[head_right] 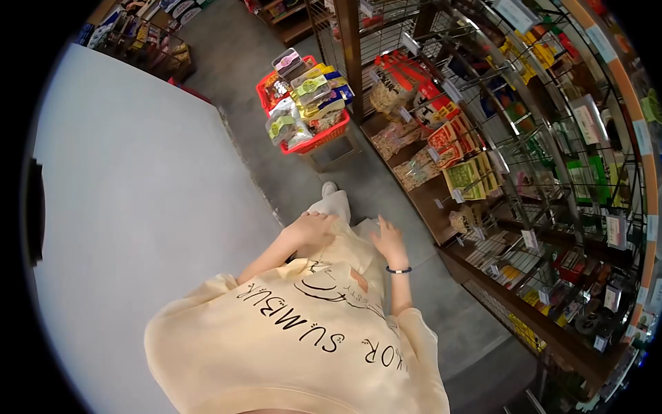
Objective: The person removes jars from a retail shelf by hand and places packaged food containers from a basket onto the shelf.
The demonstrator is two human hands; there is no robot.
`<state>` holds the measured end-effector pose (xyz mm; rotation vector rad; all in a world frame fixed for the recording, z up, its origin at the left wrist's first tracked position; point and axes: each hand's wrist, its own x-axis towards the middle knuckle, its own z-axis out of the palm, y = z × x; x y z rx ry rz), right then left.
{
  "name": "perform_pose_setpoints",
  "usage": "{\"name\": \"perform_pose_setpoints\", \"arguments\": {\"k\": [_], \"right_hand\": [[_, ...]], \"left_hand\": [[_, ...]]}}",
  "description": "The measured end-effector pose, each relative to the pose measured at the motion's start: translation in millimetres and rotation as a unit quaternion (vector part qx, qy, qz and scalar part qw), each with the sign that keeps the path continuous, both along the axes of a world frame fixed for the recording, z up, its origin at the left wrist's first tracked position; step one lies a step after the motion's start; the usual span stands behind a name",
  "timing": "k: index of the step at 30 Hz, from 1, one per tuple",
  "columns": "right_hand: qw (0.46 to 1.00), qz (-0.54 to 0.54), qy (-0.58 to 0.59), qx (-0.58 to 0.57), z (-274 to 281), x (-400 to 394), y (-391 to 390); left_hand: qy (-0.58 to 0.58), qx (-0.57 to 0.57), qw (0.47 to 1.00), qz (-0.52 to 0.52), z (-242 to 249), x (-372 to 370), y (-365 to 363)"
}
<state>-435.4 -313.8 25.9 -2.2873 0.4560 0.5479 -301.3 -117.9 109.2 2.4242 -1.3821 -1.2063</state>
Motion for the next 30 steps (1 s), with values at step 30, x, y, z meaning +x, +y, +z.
{"name": "perform_pose_setpoints", "arguments": {"k": [30], "right_hand": [[0.551,-0.643,-0.012,0.532,-114,359,249]], "left_hand": [[-0.03,-0.134,0.956,0.259,-192,377,126]]}}
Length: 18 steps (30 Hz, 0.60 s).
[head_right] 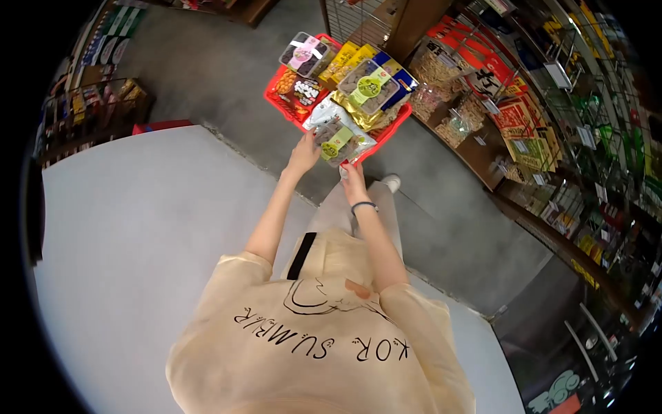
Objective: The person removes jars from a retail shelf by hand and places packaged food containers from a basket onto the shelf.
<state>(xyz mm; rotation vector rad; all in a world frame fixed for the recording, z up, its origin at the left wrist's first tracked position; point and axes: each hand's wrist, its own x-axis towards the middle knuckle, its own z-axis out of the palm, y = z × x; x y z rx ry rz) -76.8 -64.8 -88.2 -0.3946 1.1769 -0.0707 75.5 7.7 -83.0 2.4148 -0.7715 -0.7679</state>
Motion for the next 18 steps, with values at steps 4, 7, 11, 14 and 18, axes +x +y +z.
{"name": "perform_pose_setpoints", "arguments": {"k": [4,7,11,14,18], "right_hand": [[0.999,-0.027,0.031,-0.006,-5,15,0],[0.998,-0.038,0.045,-0.033,-6,22,0],[0.995,-0.001,0.001,-0.097,5,28,9],[0.98,-0.063,-0.026,-0.188,8,36,28],[0.968,-0.125,-0.029,-0.216,28,25,37]], "left_hand": [[0.098,0.028,0.995,0.011,-12,5,-14],[0.068,0.022,0.997,-0.013,-20,4,-13],[0.073,0.021,0.997,-0.007,-15,-1,-14],[0.064,0.01,0.998,0.011,2,-16,-12],[0.016,-0.038,0.999,0.011,13,-37,2]]}}
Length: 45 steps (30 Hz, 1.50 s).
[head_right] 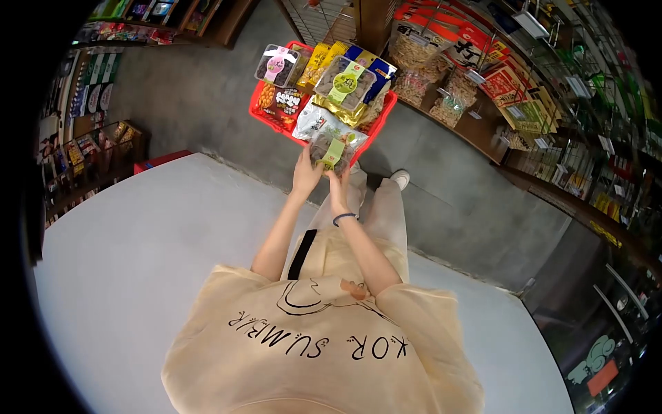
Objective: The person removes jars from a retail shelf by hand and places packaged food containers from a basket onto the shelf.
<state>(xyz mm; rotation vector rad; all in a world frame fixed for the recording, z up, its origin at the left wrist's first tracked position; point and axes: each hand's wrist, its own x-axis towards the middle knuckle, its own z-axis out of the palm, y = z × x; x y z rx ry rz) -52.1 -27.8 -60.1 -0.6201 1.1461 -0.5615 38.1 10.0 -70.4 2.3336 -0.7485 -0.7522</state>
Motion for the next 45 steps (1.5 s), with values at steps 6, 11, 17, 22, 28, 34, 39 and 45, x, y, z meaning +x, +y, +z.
{"name": "perform_pose_setpoints", "arguments": {"k": [6,11,17,22,28,34,39,45], "right_hand": [[0.991,0.09,0.013,-0.103,10,-62,13],[0.971,0.181,0.147,-0.046,0,-123,10],[0.964,0.097,0.184,-0.168,95,-169,-43],[0.924,-0.035,0.167,-0.342,175,-210,-100],[0.829,-0.12,0.054,-0.544,284,-272,-179],[0.731,-0.155,-0.004,-0.665,385,-308,-232],[0.647,-0.164,0.044,-0.744,445,-321,-289],[0.581,-0.149,0.114,-0.792,510,-320,-362]], "left_hand": [[0.058,-0.073,0.996,0.006,5,-55,39],[0.124,-0.047,0.991,-0.023,22,-107,44],[0.141,-0.033,0.981,-0.13,111,-137,-26],[0.081,-0.147,0.966,-0.196,218,-187,-104],[-0.038,-0.362,0.894,-0.262,329,-243,-173],[-0.115,-0.528,0.794,-0.277,414,-275,-244],[-0.093,-0.601,0.73,-0.312,466,-281,-307],[-0.165,-0.603,0.705,-0.336,525,-263,-375]]}}
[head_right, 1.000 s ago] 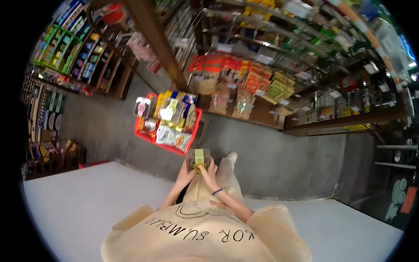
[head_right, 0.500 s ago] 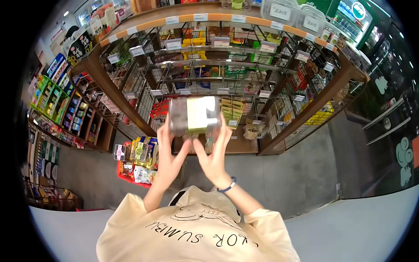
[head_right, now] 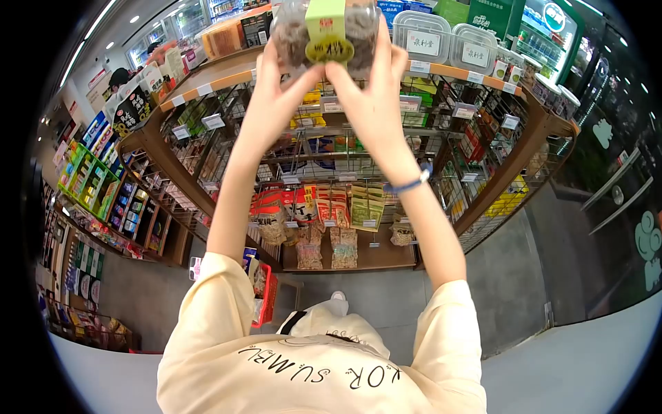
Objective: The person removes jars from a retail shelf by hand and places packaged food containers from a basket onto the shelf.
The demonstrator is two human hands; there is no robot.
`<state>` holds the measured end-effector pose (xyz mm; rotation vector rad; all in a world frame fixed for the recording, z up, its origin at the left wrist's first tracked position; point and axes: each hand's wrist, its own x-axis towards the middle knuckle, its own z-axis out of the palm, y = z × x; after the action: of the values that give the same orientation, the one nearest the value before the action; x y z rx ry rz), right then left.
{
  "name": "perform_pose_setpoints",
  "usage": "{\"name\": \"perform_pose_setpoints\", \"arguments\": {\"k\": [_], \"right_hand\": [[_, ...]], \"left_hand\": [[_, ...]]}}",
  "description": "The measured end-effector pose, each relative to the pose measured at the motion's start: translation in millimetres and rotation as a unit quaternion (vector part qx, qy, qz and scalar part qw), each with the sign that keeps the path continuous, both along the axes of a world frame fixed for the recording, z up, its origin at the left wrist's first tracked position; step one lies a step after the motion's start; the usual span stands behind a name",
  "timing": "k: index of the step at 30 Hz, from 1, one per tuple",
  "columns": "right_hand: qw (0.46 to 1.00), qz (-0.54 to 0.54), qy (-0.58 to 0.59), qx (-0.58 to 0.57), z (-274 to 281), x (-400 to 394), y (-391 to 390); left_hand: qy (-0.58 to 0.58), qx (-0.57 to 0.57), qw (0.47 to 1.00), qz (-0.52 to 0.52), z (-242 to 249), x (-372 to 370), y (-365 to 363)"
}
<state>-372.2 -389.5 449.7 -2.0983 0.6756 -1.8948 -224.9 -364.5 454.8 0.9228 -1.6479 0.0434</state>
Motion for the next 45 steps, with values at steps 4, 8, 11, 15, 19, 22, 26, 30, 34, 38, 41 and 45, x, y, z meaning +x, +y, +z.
{"name": "perform_pose_setpoints", "arguments": {"k": [4,8,11,15,19,22,26,30,34,38,41,45], "right_hand": [[0.997,0.045,-0.033,0.048,33,8,-50],[0.997,-0.018,-0.029,0.074,46,7,-100],[0.993,0.072,-0.033,0.09,52,8,-118],[0.995,0.061,-0.035,0.071,53,11,-140],[0.984,0.107,-0.042,0.14,53,8,-151],[0.981,0.088,0.026,0.171,44,2,-173],[0.974,0.111,0.015,0.196,42,3,-176],[0.973,0.15,-0.053,0.169,54,16,-154],[0.973,0.106,-0.041,0.202,54,17,-157],[0.978,-0.056,0.022,0.199,43,22,-183],[0.974,-0.096,0.03,0.202,41,26,-177],[0.961,-0.043,0.105,0.253,39,18,-196]], "left_hand": [[0.006,0.062,0.998,0.016,40,10,-34],[-0.001,0.022,0.981,-0.193,53,26,-91],[0.022,0.128,0.966,-0.223,60,21,-96],[0.017,0.112,0.988,-0.101,58,25,-139],[0.018,0.134,0.969,-0.207,51,36,-185],[0.018,0.123,0.973,-0.196,49,37,-193],[0.015,0.15,0.967,-0.207,47,39,-198],[-0.014,0.114,0.982,-0.148,45,42,-213],[-0.019,0.155,0.971,-0.183,43,43,-220],[0.034,0.196,0.957,-0.21,40,44,-222],[-0.058,0.223,0.969,-0.091,37,51,-229],[-0.082,0.287,0.953,-0.052,46,39,-206]]}}
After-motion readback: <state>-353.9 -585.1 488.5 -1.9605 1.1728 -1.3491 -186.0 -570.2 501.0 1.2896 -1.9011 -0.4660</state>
